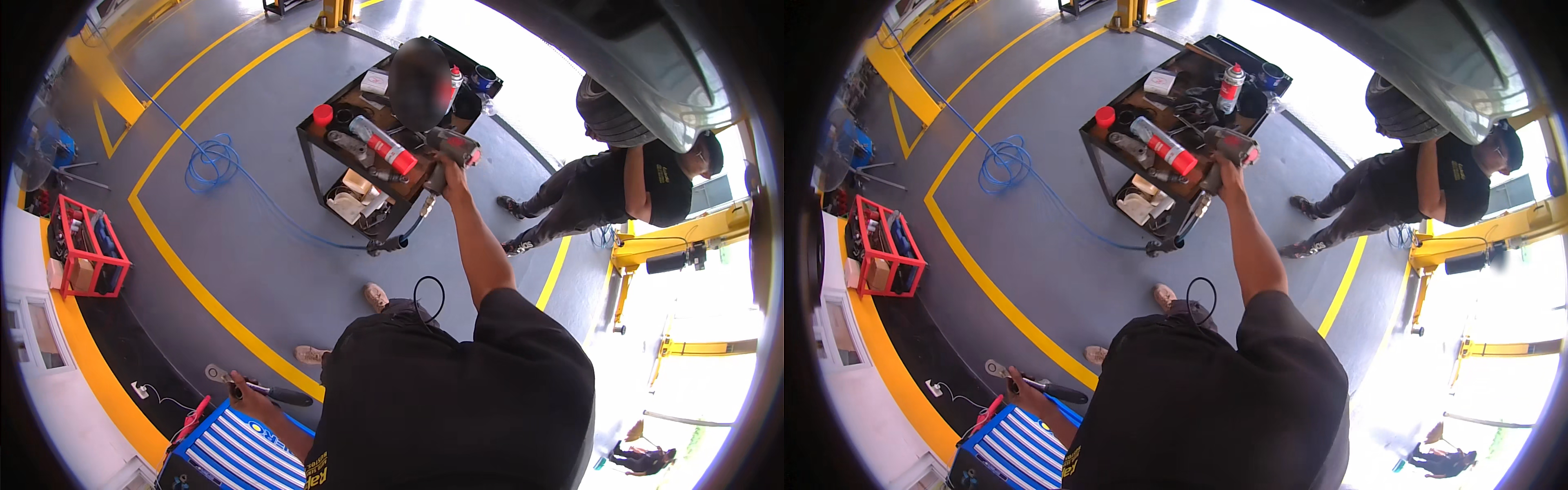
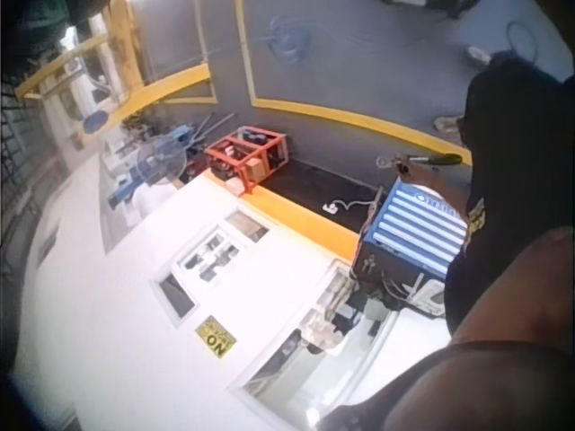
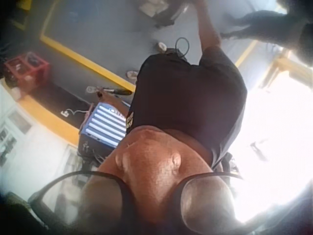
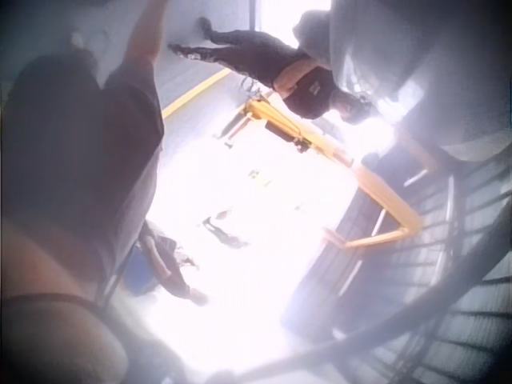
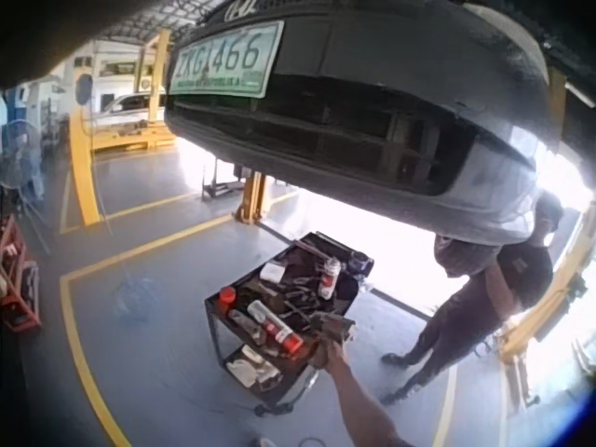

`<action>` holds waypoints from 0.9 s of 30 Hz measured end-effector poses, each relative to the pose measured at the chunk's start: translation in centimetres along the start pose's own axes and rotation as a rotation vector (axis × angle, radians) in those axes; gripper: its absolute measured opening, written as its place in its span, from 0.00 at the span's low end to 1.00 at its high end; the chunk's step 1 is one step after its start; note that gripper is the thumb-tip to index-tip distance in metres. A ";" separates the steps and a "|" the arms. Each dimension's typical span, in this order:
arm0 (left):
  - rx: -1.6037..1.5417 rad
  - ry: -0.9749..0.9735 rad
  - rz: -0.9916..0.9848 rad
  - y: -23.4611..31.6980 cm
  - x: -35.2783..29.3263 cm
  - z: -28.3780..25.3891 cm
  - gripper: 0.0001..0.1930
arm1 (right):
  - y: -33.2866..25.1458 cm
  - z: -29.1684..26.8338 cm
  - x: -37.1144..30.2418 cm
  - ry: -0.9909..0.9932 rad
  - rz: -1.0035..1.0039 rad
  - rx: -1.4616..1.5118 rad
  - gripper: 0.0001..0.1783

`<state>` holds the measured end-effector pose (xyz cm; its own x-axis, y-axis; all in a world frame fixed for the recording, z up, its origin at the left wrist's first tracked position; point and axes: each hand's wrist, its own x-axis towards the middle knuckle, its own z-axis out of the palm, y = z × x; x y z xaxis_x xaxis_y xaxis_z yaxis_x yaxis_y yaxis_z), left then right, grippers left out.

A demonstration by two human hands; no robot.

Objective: The person uses a wrench and then an impact driver to work on the lug nuts of a car wheel while the vehicle is on a lift, eventually attaching a socket to the impact driver and applying it to the wheel.

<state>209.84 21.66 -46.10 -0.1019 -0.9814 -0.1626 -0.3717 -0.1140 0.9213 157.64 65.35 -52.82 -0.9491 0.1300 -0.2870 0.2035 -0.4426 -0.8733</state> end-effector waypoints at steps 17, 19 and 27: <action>-0.032 -0.028 0.054 7.4 -12.4 8.2 0.23 | 5.6 -1.8 15.3 0.259 0.094 -0.905 0.26; -0.037 -0.073 0.068 7.4 -12.5 8.4 0.23 | 3.8 0.8 10.8 0.249 -0.105 -1.384 0.29; -0.030 -0.567 0.189 10.8 -16.3 13.6 0.20 | -4.4 5.1 -18.2 -0.828 -0.611 -0.974 0.16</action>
<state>194.98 38.57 -38.32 -0.6435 -0.7506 -0.1505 -0.2739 0.0422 0.9608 172.82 60.35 -41.76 -0.7421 -0.6250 0.2422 -0.5248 0.3170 -0.7900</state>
